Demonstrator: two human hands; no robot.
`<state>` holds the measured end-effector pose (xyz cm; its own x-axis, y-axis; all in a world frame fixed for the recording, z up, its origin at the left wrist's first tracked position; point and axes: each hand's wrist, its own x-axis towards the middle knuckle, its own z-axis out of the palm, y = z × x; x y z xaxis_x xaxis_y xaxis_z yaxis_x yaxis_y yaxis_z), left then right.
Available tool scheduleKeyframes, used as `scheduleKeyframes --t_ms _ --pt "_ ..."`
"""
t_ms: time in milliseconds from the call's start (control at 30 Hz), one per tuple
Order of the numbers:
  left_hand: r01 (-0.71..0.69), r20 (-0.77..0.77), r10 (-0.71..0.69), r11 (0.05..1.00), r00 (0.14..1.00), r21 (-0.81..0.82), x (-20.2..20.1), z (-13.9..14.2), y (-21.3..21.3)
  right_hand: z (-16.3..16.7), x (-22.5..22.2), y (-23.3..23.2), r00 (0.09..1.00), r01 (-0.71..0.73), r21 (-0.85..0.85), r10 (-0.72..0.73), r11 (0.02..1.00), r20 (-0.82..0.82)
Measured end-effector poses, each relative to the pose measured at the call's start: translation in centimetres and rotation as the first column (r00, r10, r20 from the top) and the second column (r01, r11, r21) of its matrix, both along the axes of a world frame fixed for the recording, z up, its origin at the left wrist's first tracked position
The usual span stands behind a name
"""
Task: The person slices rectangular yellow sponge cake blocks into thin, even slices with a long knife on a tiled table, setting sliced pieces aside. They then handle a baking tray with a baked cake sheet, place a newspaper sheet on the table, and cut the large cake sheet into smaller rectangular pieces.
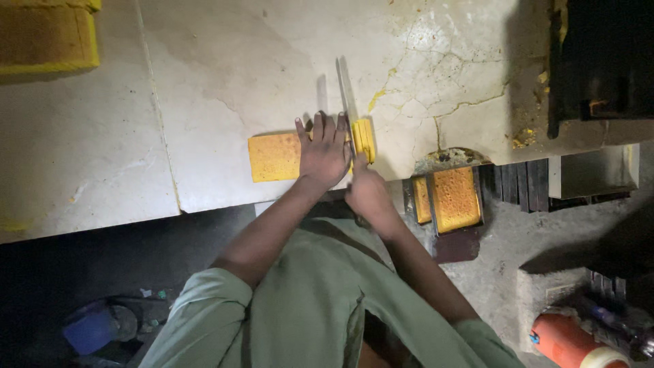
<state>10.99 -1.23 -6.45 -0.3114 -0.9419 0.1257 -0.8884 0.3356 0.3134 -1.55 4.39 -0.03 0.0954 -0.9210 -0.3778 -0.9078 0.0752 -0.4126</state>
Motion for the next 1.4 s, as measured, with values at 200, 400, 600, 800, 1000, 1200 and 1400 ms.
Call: scheduleKeyframes --t_ms 200,400,600,800,1000,1200,1400 --pt "0.003 0.019 -0.003 1.0 1.0 0.011 0.1 1.1 -0.3 1.9 -5.2 10.2 0.996 -0.011 0.338 -0.021 0.941 0.09" --pt "-0.007 -0.001 0.007 0.999 1.0 0.042 0.1 -0.3 -0.2 -4.6 -3.0 6.7 0.988 -0.132 -0.134 0.141 0.982 0.063" --pt "0.001 -0.002 -0.001 0.998 1.0 -0.055 0.9 -0.7 -0.1 -2.8 0.0 -0.3 0.999 0.044 -0.002 -0.044 0.999 -0.001" --pt "-0.017 0.015 0.016 1.0 1.0 0.026 1.3 0.6 0.2 1.8 0.2 2.9 0.994 0.042 0.133 -0.055 0.99 0.096" --pt "0.006 0.068 -0.012 0.996 0.998 0.087 1.1 0.4 -0.4 1.8 -4.9 11.4 0.995 -0.068 0.319 0.039 0.945 0.095" --pt "-0.001 -0.017 0.003 0.998 1.0 0.07 1.3 -0.7 0.1 -5.4 -1.4 5.0 0.999 -0.046 0.11 0.047 0.993 -0.007" --pt "-0.012 0.002 0.012 0.999 1.0 -0.047 2.3 -0.3 0.2 -2.7 1.4 -0.4 1.0 0.013 -0.074 -0.014 0.997 -0.011"
